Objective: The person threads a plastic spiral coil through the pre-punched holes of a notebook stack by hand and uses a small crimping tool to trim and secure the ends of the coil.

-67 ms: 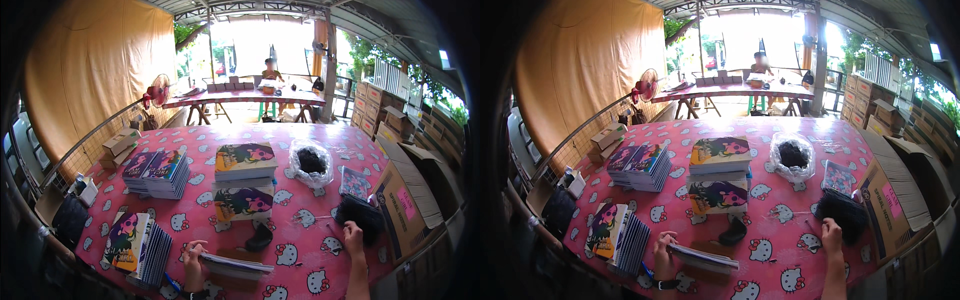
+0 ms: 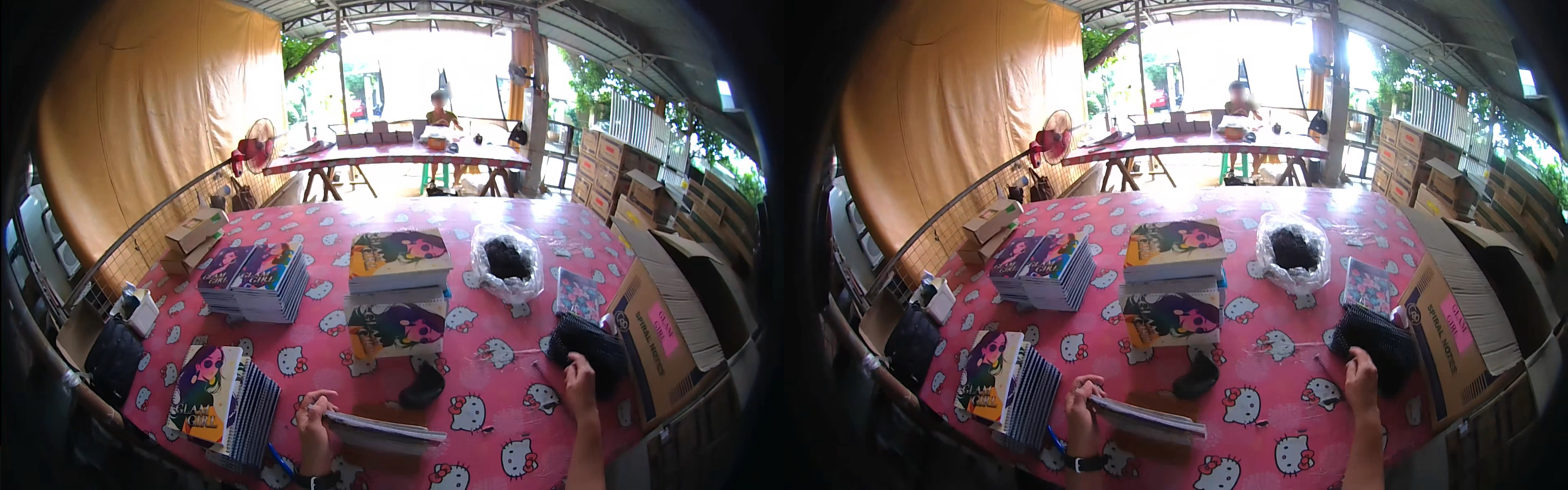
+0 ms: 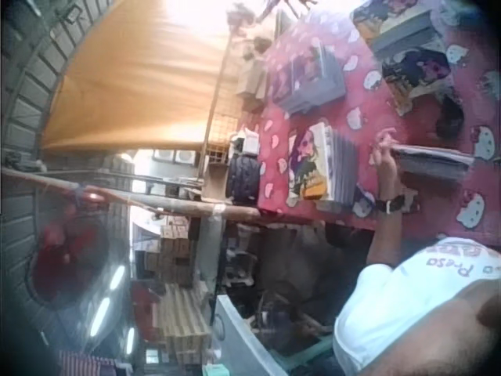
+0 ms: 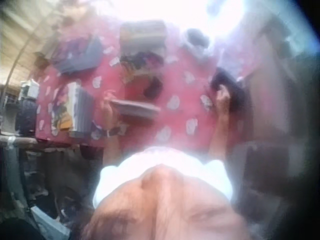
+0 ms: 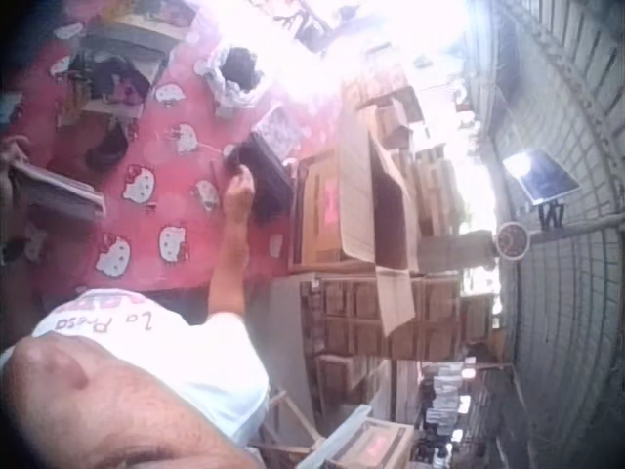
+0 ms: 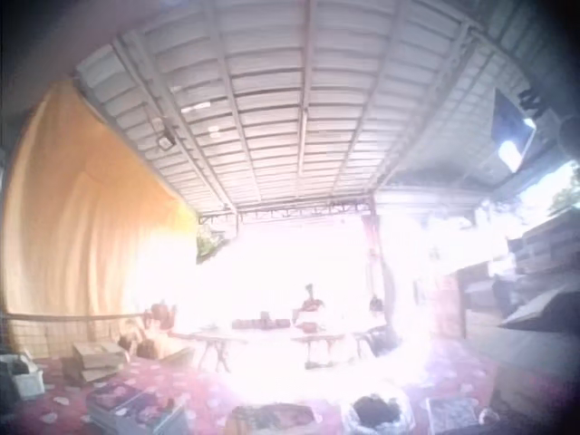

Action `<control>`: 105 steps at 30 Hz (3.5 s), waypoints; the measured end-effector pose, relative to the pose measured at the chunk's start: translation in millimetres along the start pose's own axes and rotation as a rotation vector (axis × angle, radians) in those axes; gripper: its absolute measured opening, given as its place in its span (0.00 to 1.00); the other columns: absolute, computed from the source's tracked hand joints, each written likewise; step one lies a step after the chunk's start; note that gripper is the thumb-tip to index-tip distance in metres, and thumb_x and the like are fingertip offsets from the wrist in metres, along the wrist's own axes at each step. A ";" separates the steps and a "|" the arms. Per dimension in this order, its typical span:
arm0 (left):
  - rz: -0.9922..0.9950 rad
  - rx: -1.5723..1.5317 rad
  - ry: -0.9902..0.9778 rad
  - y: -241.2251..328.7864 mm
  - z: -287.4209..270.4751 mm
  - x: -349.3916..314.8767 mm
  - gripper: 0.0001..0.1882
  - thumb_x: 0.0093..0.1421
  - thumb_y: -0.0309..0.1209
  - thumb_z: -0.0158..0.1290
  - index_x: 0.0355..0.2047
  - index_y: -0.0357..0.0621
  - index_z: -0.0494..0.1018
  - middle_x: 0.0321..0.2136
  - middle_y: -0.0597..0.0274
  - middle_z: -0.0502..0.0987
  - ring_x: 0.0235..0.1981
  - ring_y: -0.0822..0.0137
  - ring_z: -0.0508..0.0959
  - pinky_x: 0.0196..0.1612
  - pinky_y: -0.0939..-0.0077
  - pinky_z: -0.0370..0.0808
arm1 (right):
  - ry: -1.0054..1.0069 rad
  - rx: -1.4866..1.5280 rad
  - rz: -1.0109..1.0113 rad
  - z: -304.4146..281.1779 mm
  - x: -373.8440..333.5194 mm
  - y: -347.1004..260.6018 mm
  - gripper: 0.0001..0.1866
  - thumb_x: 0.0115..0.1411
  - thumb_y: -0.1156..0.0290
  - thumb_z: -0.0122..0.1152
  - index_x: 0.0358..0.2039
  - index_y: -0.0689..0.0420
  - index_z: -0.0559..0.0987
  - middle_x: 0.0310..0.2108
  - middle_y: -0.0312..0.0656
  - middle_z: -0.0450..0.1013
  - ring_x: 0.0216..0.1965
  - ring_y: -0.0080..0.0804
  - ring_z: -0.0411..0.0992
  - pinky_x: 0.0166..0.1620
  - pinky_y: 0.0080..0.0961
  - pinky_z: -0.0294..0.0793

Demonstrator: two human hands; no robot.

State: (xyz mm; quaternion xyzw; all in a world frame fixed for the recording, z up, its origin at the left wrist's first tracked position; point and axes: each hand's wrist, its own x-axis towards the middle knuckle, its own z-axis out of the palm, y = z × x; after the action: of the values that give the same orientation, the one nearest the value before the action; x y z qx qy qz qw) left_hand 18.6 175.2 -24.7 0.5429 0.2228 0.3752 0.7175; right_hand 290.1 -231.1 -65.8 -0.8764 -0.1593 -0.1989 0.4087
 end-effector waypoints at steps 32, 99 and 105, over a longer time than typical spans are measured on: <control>0.813 0.780 -0.464 7.7 82.3 -55.3 0.10 0.48 0.27 0.61 0.32 0.52 0.75 0.32 0.69 0.76 0.37 0.68 0.76 0.48 0.64 0.65 | -0.803 0.629 -0.163 31.9 -53.9 -209.5 0.11 0.53 0.81 0.60 0.39 0.59 0.77 0.29 0.42 0.72 0.31 0.33 0.72 0.34 0.27 0.72; 0.761 0.675 -0.460 1.8 83.0 -51.5 0.07 0.51 0.32 0.59 0.32 0.55 0.75 0.26 0.72 0.74 0.32 0.71 0.76 0.50 0.63 0.58 | -0.528 0.392 -0.644 41.6 -55.2 -210.7 0.13 0.42 0.82 0.68 0.30 0.55 0.78 0.29 0.40 0.73 0.31 0.34 0.73 0.33 0.25 0.73; 0.743 0.776 -0.469 7.1 86.1 -58.2 0.07 0.48 0.34 0.63 0.29 0.58 0.77 0.27 0.77 0.76 0.30 0.74 0.76 0.51 0.64 0.57 | -0.499 0.267 -0.850 36.4 -57.5 -200.8 0.13 0.44 0.81 0.65 0.31 0.55 0.76 0.31 0.39 0.70 0.31 0.36 0.70 0.34 0.29 0.73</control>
State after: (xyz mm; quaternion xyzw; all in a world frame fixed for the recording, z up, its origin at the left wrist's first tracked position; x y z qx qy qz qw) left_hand 43.1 78.0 3.7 0.8762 -0.0258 0.3624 0.3167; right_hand 159.3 -85.9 16.5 -0.6952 -0.6183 -0.1101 0.3496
